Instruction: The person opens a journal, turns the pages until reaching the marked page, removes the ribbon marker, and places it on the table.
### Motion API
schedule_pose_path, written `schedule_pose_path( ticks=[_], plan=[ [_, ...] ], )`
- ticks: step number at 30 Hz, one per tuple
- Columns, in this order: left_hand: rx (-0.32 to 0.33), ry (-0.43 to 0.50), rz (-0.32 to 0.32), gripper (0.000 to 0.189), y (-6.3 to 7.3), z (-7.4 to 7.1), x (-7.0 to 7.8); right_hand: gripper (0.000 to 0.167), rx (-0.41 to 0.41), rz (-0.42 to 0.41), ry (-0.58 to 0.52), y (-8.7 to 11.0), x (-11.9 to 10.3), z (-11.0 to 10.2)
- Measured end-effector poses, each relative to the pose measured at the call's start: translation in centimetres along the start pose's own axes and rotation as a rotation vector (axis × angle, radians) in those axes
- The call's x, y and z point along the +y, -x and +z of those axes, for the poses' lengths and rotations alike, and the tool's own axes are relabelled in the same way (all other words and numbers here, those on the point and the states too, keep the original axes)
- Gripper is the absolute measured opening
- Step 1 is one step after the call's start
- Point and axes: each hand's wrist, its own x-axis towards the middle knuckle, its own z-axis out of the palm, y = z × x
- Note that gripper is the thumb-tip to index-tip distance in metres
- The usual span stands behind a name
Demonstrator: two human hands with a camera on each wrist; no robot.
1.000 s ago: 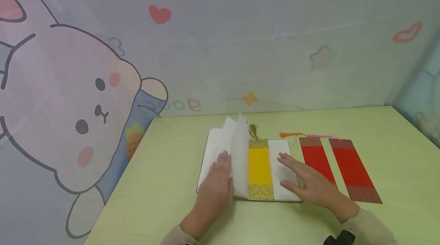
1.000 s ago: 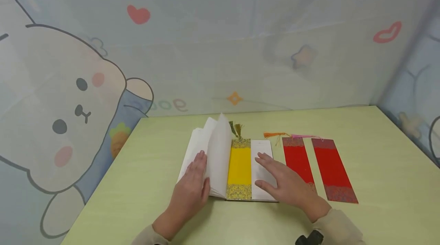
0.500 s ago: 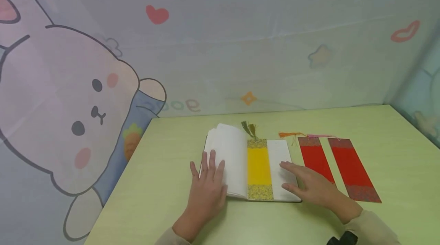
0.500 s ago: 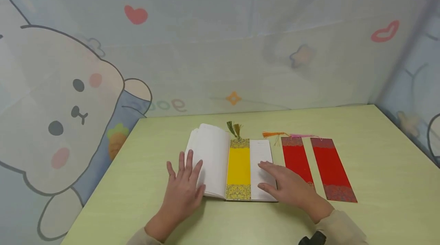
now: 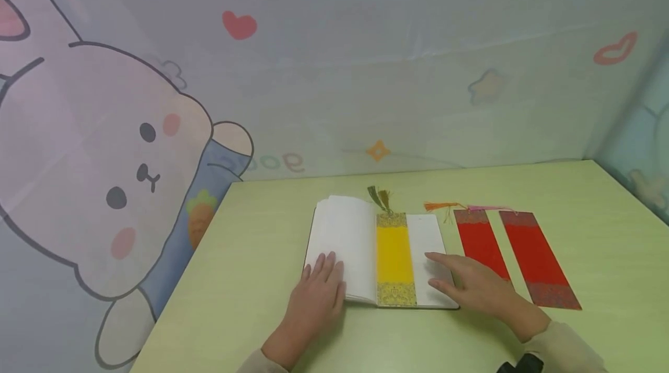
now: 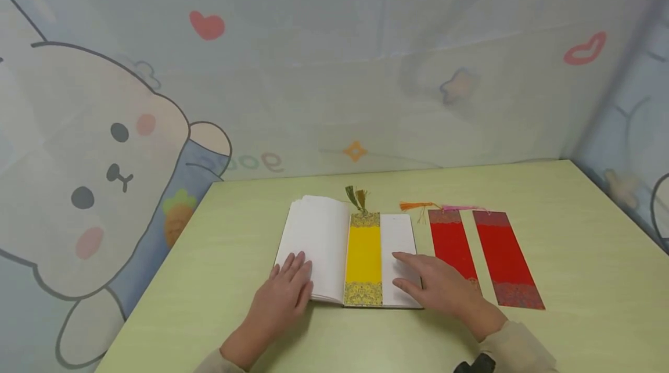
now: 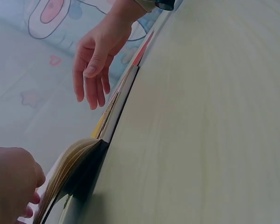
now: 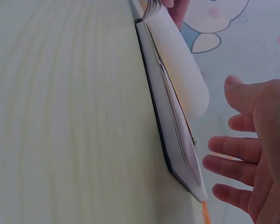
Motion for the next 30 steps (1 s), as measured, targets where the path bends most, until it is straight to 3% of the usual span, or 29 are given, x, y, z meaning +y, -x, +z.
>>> schedule_pose_path(
  ticks=[5,10,20,27,30],
  plan=[
    [-0.067,0.058,-0.043,0.052,-0.1,0.1,0.1,0.050,0.005,0.009,-0.004,-0.1,0.0,0.0],
    [-0.128,0.057,-0.070,0.062,-0.2,0.1,0.1,0.048,-0.007,0.038,-0.028,-0.5,-0.2,0.2],
    [-0.180,0.063,-0.083,0.061,0.0,0.7,-0.1,0.039,0.006,0.064,-0.075,-1.8,-0.7,0.8],
    [-0.174,0.051,-0.074,0.059,0.2,1.2,-0.2,0.039,0.029,0.227,-0.102,-3.3,-1.8,0.9],
    [-0.190,0.043,-0.079,0.059,0.2,1.4,-0.2,0.038,0.038,0.300,-0.194,-3.8,-2.1,1.1]
  ],
)
